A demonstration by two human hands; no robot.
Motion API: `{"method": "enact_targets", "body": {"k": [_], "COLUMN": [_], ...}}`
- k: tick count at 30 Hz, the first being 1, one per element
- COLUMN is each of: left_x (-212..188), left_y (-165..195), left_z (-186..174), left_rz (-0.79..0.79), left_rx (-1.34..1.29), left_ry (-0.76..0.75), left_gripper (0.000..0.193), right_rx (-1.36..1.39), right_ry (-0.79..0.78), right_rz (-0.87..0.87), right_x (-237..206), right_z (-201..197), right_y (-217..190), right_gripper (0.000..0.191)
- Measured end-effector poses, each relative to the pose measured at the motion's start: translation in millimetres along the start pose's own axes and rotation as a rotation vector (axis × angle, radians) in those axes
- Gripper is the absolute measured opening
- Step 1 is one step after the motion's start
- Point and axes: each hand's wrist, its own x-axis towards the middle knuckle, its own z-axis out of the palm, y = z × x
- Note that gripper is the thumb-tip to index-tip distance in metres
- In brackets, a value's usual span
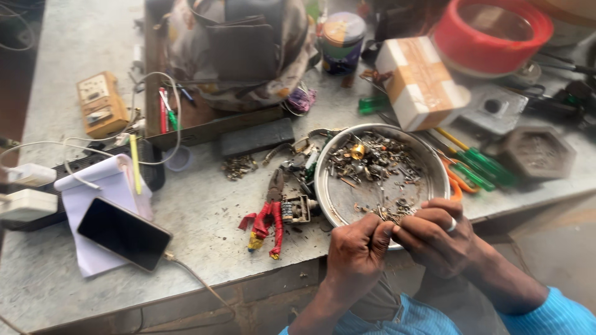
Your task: The person sorts small metal parts from a metal tray, picking up individual pieces and placing them into a pile on the workbench. The person also uses pliers to handle some of the parts.
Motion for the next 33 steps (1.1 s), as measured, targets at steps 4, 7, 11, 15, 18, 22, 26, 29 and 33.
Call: {"method": "enact_targets", "body": {"k": [4,7,11,15,18,22,26,29,33], "left_x": [1,2,4,3,2,4,3,1,-1], "left_y": [2,3,2,1,2,-1,-4,-8,-14], "left_z": [0,1,2,1,0,-2,-1,1,4], "left_rz": [0.045,-0.003,0.089,0.175,0.159,0.234,0.248,0.233,0.139], "left_rx": [-0.044,-0.050,-0.003,0.077,0.100,0.105,0.139,0.105,-0.028], "left_ry": [0.015,-0.013,0.016,0.034,0.000,0.010,0.014,0.012,-0.047], "left_gripper": [0.024,0.017,0.009,0.008,0.009,0.011,0.008,0.012,0.024], "right_rx": [0.092,0.237,0.473,0.526,0.581,0.650,0.632,0.512,0.317], "right_ry": [0.015,0.039,0.007,-0.026,-0.042,-0.061,-0.083,-0.111,-0.056], "right_rz": [0.143,0.376,0.612,0.610,0.621,0.655,0.640,0.516,0.218], "right_x": [4,7,8,10,13,17,17,16,12], "right_z": [1,3,-3,-7,-10,-13,-15,-13,-11], "right_y": [-2,-8,-13,-13,-13,-11,-12,-10,4], "right_gripper": [0.037,0.030,0.021,0.020,0.020,0.019,0.019,0.023,0.034]}}
